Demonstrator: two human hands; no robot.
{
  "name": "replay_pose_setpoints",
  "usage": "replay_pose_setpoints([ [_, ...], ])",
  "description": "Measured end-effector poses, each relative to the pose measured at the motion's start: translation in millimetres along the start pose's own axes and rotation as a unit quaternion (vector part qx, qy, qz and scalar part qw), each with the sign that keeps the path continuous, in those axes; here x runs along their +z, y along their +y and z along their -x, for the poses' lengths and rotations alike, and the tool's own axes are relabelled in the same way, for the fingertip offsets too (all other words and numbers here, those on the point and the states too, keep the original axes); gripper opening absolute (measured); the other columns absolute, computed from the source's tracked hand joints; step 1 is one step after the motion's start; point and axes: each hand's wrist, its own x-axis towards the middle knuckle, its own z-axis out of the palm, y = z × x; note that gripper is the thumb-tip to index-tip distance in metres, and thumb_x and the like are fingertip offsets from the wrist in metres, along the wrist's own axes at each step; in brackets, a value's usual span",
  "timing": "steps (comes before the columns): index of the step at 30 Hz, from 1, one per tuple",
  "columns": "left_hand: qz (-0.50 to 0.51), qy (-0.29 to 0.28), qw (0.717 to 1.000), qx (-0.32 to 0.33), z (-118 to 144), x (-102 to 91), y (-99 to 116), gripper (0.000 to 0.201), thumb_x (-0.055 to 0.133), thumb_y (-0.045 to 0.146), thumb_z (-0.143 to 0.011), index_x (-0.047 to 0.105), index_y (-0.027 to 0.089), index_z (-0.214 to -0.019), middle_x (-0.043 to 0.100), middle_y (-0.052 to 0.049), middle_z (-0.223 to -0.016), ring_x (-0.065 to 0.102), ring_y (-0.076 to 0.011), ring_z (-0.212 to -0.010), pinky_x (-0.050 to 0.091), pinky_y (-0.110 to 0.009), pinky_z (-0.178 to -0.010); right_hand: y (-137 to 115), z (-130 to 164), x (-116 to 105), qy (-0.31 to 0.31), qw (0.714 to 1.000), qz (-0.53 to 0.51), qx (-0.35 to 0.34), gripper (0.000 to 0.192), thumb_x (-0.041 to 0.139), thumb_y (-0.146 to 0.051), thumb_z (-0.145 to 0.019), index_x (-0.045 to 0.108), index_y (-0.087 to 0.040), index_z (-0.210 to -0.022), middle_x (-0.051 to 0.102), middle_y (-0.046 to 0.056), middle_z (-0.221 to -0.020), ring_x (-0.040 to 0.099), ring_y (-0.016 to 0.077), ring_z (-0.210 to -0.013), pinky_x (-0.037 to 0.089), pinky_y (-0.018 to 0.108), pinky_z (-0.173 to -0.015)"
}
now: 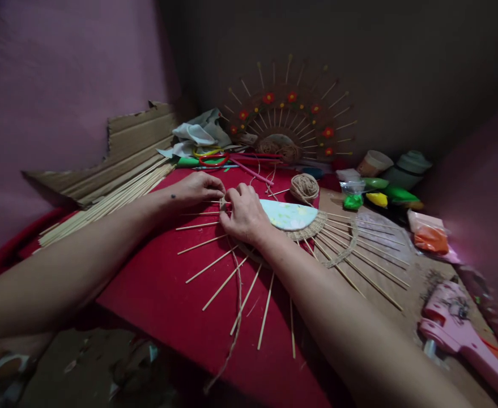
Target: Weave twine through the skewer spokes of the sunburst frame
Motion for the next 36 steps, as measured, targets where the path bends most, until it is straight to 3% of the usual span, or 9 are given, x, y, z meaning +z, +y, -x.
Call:
replay_pose_setpoints([
  [7, 0.055, -0.065, 0.996, -0.008, 1, -5.9, -1, 0.035, 0.054, 0.039, -0.074, 0.070, 0.010, -0.087, 0.063, -0.002, -0.069, 0.050, -0.0122, -0.061, 0.034, -0.023, -0.056, 2, -1, 1, 0.008, 1.000, -0.017, 0.007, 0.016, 0.048, -0.022, -0.075, 0.052, -0.017, -0.090, 0.053, 0.012, -0.095, 0.048, 0.0243, -0.093, 0.040, 0.037, -0.085],
  [14, 0.051, 0.009, 0.998, -0.029, -6, 4.9, 1, 0.021, 0.064, 0.031, -0.064, 0.067, 0.011, -0.066, 0.050, 0.003, -0.053, 0.040, -0.0088, -0.052, 0.029, -0.024, -0.053, 2, -1, 0, 0.019, 1.000, -0.024, 0.007, 0.021, 0.046, -0.019, -0.070, 0.050, -0.015, -0.090, 0.053, 0.013, -0.092, 0.048, 0.0247, -0.089, 0.040, 0.036, -0.082],
  [21, 0.007, -0.050, 0.999, 0.007, 1, 0.0, 4, 0.033, 0.057, 0.042, -0.072, 0.068, 0.012, -0.080, 0.056, 0.001, -0.063, 0.045, -0.0111, -0.059, 0.030, -0.023, -0.056, 0, -4, -5, 0.006, 0.999, -0.027, 0.028, 0.018, 0.046, -0.016, -0.069, 0.051, -0.016, -0.087, 0.055, 0.012, -0.091, 0.050, 0.0220, -0.084, 0.042, 0.034, -0.079],
  [25, -0.032, -0.049, 0.998, 0.011, 1, 1.0, 6, 0.035, 0.061, 0.041, -0.069, 0.068, 0.012, -0.087, 0.060, 0.000, -0.069, 0.050, -0.0127, -0.065, 0.032, -0.023, -0.059, -12, -4, -26, -0.023, 0.998, 0.012, 0.060, 0.019, 0.050, -0.017, -0.071, 0.057, -0.013, -0.089, 0.057, 0.013, -0.095, 0.052, 0.0211, -0.086, 0.042, 0.032, -0.077],
  [28, -0.056, -0.043, 0.997, 0.011, -1, 3.1, 5, 0.035, 0.063, 0.041, -0.068, 0.067, 0.014, -0.090, 0.063, -0.001, -0.074, 0.052, -0.0137, -0.068, 0.033, -0.024, -0.061, -35, 9, -52, -0.080, 0.991, 0.065, 0.088, 0.016, 0.049, -0.026, -0.080, 0.058, -0.016, -0.071, 0.059, 0.009, -0.081, 0.052, 0.0186, -0.076, 0.038, 0.030, -0.069],
  [30, -0.064, -0.043, 0.997, 0.009, -2, 3.4, 6, 0.033, 0.062, 0.041, -0.070, 0.067, 0.014, -0.089, 0.064, -0.001, -0.074, 0.052, -0.0136, -0.068, 0.032, -0.024, -0.061, -52, 24, -67, -0.189, 0.970, 0.086, 0.125, 0.032, 0.047, -0.038, -0.085, 0.057, -0.018, -0.061, 0.057, 0.005, -0.065, 0.048, 0.0155, -0.060, 0.032, 0.030, -0.057],
  [32, -0.065, -0.042, 0.997, 0.007, -1, 3.0, 7, 0.031, 0.062, 0.040, -0.071, 0.067, 0.014, -0.088, 0.064, -0.001, -0.073, 0.052, -0.0133, -0.067, 0.032, -0.024, -0.061, -65, 40, -75, -0.264, 0.947, 0.119, 0.139, 0.033, 0.051, -0.042, -0.083, 0.057, -0.018, -0.060, 0.057, 0.004, -0.059, 0.045, 0.0142, -0.054, 0.026, 0.029, -0.053],
  [36, -0.055, -0.033, 0.998, 0.012, 1, 2.9, 9, 0.029, 0.063, 0.038, -0.071, 0.067, 0.014, -0.087, 0.064, -0.002, -0.072, 0.052, -0.0132, -0.066, 0.031, -0.024, -0.060, -69, 61, -74, -0.281, 0.942, 0.149, 0.106, 0.024, 0.049, -0.028, -0.086, 0.060, -0.017, -0.068, 0.063, 0.006, -0.069, 0.052, 0.0150, -0.061, 0.026, 0.029, -0.056],
])
